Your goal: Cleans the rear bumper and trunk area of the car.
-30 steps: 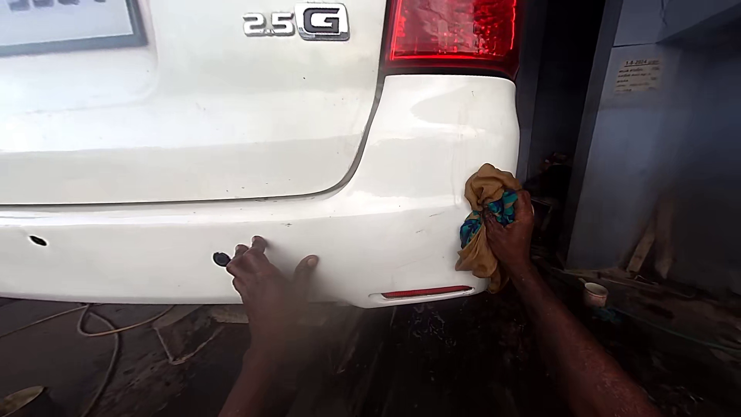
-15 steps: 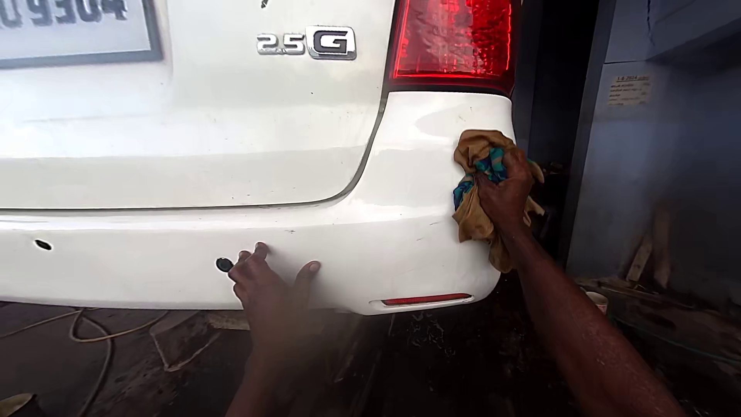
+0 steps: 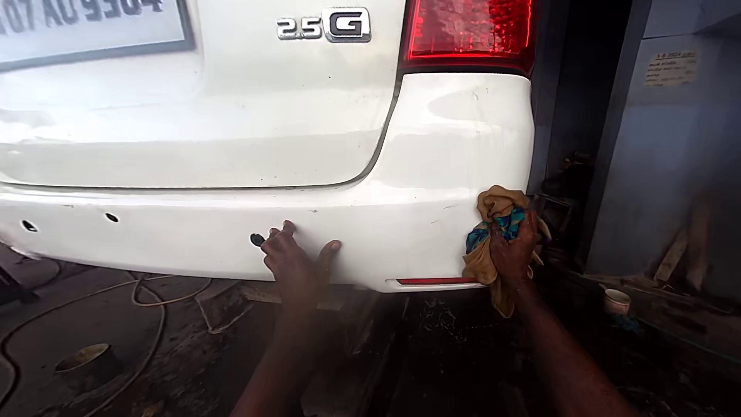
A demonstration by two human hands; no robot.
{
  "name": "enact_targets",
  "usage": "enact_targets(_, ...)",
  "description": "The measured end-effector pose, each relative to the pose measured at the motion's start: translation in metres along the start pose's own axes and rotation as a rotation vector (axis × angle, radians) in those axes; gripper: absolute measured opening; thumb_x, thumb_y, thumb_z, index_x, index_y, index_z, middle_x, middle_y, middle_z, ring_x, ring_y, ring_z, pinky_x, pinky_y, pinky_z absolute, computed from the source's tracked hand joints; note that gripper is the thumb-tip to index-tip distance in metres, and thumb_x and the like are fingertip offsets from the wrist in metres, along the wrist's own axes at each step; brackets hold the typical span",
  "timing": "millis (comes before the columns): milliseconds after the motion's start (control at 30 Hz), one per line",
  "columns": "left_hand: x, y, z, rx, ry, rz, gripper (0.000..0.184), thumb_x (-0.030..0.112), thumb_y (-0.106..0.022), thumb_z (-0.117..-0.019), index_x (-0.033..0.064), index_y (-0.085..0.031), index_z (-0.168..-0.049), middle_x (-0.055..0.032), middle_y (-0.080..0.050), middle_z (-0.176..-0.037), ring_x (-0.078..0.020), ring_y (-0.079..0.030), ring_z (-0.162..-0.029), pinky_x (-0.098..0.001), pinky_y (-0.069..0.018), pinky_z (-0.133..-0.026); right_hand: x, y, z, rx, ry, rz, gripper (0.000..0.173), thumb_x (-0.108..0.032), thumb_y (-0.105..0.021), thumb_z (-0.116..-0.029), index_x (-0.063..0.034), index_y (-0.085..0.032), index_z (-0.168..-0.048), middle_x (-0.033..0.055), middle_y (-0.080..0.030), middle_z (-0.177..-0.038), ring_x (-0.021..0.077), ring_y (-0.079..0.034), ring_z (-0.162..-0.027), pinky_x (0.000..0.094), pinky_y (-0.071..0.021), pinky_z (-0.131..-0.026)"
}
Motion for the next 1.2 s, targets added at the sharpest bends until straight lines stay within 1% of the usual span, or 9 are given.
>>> enact_targets(167, -0.001, -0.002, 0.000, 0.028, 0.023, -0.001, 0.097, 0.053, -0.080, -0.0852, 0.0013, -0.036, -0.155, -0.0375, -0.031, -0.154, -0.0606, -0.038, -0.133, -0.0746, -0.0388, -0.096, -0.033, -0.009, -0.113, 0.032, 0.052, 0.042, 0.048, -0.021, -0.070, -0.0923, 0.0095, -0.060, -0.127, 0.0300, -0.061, -0.120, 0.0407, -0.059, -0.116, 0.0552, -0.0451, -0.100)
enact_targets(433, -0.014, 0.023, 0.000, -0.184, -0.024, 0.250, 0.091, 0.063, -0.061, -0.0924, 0.0064, -0.035, -0.159, -0.0297, -0.025, -0.163, -0.0556, -0.027, -0.145, -0.0758, -0.0299, -0.105, -0.183, -0.132, 0.026, 0.134, 0.194, 0.401, 0.027, -0.022, -0.075, -0.0788, -0.0099, -0.073, -0.103, 0.0231, -0.063, -0.114, 0.0458, -0.058, -0.104, 0.0638, -0.0401, -0.083)
enact_targets(533, -0.039, 0.054, -0.008, -0.235, 0.032, 0.620, 0.070, 0.055, -0.043, -0.1032, 0.0055, -0.039, -0.152, -0.0151, -0.047, -0.150, -0.0232, -0.048, -0.138, -0.0471, -0.0432, -0.112, -0.280, -0.205, 0.084, -0.073, 0.207, 0.251, 0.026, -0.020, -0.074, -0.0792, -0.0176, -0.074, -0.105, 0.0134, -0.064, -0.112, 0.0350, -0.064, -0.100, 0.0513, -0.0525, -0.066)
enact_targets(667, -0.077, 0.079, -0.043, 0.191, 0.293, 0.787, 0.044, 0.021, -0.037, -0.1108, -0.0131, -0.041, -0.138, -0.0195, -0.053, -0.127, -0.0119, -0.055, -0.115, -0.0283, -0.0459, -0.102, -0.357, -0.263, 0.116, -0.633, 0.209, -0.191, 0.037, -0.015, -0.072, -0.0897, -0.0059, -0.071, -0.126, 0.0163, -0.070, -0.121, 0.0327, -0.069, -0.102, 0.0518, -0.0558, -0.082)
enact_targets(833, -0.221, 0.066, -0.115, 0.287, -0.200, 0.276, 0.052, 0.033, -0.050, -0.1078, -0.0137, -0.054, -0.131, -0.0376, -0.052, -0.135, -0.0444, -0.046, -0.135, -0.0469, -0.0342, -0.118, -0.265, -0.202, 0.107, -0.226, 0.370, 0.209, 0.035, -0.017, -0.082, -0.0777, -0.0154, -0.075, -0.112, 0.0135, -0.065, -0.122, 0.0258, -0.070, -0.088, 0.0393, -0.0584, -0.058)
enact_targets(900, -0.251, 0.064, -0.143, 0.272, -0.223, 0.144, 0.059, 0.044, -0.052, -0.1047, -0.0093, -0.056, -0.131, -0.0374, -0.049, -0.139, -0.0488, -0.042, -0.139, -0.0532, -0.0294, -0.119, -0.197, -0.156, 0.088, 0.033, 0.357, 0.282, 0.035, -0.021, -0.079, -0.0762, -0.0050, -0.077, -0.107, 0.0206, -0.067, -0.115, 0.0341, -0.067, -0.100, 0.0450, -0.0572, -0.073)
enact_targets(1000, -0.265, 0.048, -0.162, 0.350, -0.216, 0.036, 0.065, 0.049, -0.046, -0.1044, -0.0110, -0.054, -0.128, -0.0409, -0.044, -0.141, -0.0527, -0.034, -0.142, -0.0596, -0.0230, -0.118, -0.090, -0.069, 0.050, 0.232, 0.090, 0.246, 0.046, -0.019, -0.069, -0.0948, 0.0180, -0.060, -0.120, 0.0355, -0.058, -0.122, 0.0393, -0.057, -0.118, 0.0444, -0.0464, -0.102)
enact_targets(1100, -0.267, 0.032, -0.168, 0.488, -0.216, 0.015, 0.065, 0.050, -0.046, -0.1039, -0.0089, -0.055, -0.128, -0.0372, -0.048, -0.140, -0.0488, -0.038, -0.141, -0.0564, -0.0253, -0.119, -0.012, -0.021, 0.027, 0.311, -0.175, 0.231, 0.056, -0.025, -0.055, -0.1061, 0.0179, -0.045, -0.141, 0.0377, -0.051, -0.139, 0.0358, -0.052, -0.130, 0.0386, -0.0391, -0.111)
enact_targets(1200, -0.261, 0.031, -0.164, 0.518, -0.214, 0.045, 0.063, 0.051, -0.049, -0.1015, -0.0067, -0.057, -0.126, -0.0368, -0.047, -0.139, -0.0493, -0.037, -0.141, -0.0565, -0.0218, -0.120, -0.024, -0.035, 0.044, 0.367, -0.238, 0.360, 0.062, -0.033, -0.055, -0.1057, 0.0177, -0.045, -0.141, 0.0405, -0.047, -0.141, 0.0482, -0.046, -0.134, 0.0524, -0.0337, -0.115)
Point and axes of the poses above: each hand's wrist, its own z-axis away from the middle knuckle, its own y-axis out of the back of the hand, x = y × z, the point moved 2 cm from there along -z, towards the middle knuckle
